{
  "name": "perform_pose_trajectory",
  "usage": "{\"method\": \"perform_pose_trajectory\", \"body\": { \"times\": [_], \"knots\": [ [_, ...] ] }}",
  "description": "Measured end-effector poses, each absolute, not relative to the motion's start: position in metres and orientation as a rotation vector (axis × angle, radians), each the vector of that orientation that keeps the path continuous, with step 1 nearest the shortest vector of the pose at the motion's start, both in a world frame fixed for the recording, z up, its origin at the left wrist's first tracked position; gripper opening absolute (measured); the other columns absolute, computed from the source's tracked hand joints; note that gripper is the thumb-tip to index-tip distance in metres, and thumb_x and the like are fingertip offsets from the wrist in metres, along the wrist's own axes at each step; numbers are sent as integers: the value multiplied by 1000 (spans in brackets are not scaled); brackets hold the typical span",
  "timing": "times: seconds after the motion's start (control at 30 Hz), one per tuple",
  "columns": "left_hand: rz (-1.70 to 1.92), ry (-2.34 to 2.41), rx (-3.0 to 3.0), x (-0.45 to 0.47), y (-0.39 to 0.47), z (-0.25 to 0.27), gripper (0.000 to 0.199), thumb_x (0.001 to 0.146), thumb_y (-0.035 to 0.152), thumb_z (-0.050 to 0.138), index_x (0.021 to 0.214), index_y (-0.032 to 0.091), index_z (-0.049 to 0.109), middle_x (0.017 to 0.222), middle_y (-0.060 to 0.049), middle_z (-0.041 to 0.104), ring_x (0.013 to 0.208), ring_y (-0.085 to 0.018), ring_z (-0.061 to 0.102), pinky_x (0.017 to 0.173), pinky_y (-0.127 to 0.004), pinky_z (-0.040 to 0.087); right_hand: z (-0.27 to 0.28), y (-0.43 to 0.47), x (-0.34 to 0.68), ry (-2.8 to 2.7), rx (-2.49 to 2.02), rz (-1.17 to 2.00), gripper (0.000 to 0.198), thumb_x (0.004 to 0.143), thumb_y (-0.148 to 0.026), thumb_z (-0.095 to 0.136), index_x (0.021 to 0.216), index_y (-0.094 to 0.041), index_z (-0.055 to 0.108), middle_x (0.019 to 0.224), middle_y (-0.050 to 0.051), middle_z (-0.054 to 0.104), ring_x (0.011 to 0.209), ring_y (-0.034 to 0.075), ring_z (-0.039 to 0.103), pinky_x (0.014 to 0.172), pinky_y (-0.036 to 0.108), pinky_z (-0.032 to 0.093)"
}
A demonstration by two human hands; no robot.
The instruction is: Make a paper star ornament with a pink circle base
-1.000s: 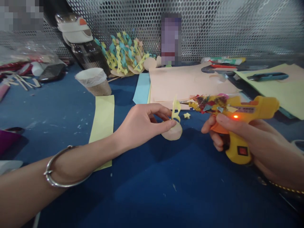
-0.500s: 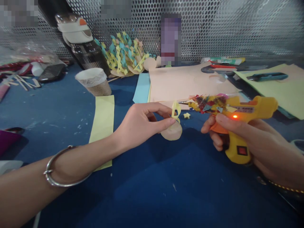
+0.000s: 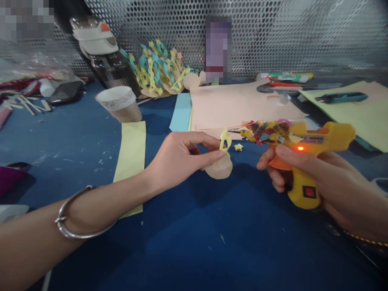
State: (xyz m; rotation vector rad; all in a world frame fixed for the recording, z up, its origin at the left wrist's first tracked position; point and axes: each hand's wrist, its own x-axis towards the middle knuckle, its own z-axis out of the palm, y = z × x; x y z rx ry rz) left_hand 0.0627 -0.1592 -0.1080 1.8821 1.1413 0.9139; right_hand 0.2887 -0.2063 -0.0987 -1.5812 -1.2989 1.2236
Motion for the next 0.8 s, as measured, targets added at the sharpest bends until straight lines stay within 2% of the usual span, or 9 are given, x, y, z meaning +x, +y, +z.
{"method": "perform_pose_trajectory", "body": {
  "times": [0.63,0.7,0.8],
  "knots": [
    [915,1145,1861,63,-160,-108,12,75,33,72,78,22,75,75,0,72,50,-8,56,44,-18,44,-98,-209,291,-1298,-1584,1239,40,75,-62,61,72,-22,70,53,1,57,48,12,54,40,20,38],
    [914,1146,1861,63,-160,-108,11,75,33,72,78,22,75,74,0,72,49,-8,56,44,-18,44,-97,-210,290,-1301,-1581,1225,39,76,-60,61,73,-23,70,53,1,56,49,13,53,41,21,38],
    [915,1152,1858,63,-160,-108,12,75,33,71,78,22,75,74,-1,72,48,-8,55,43,-18,43,-93,-208,288,-1341,-1513,1145,26,75,-49,64,75,-24,71,62,2,59,53,14,53,43,24,39]
  ]
}}
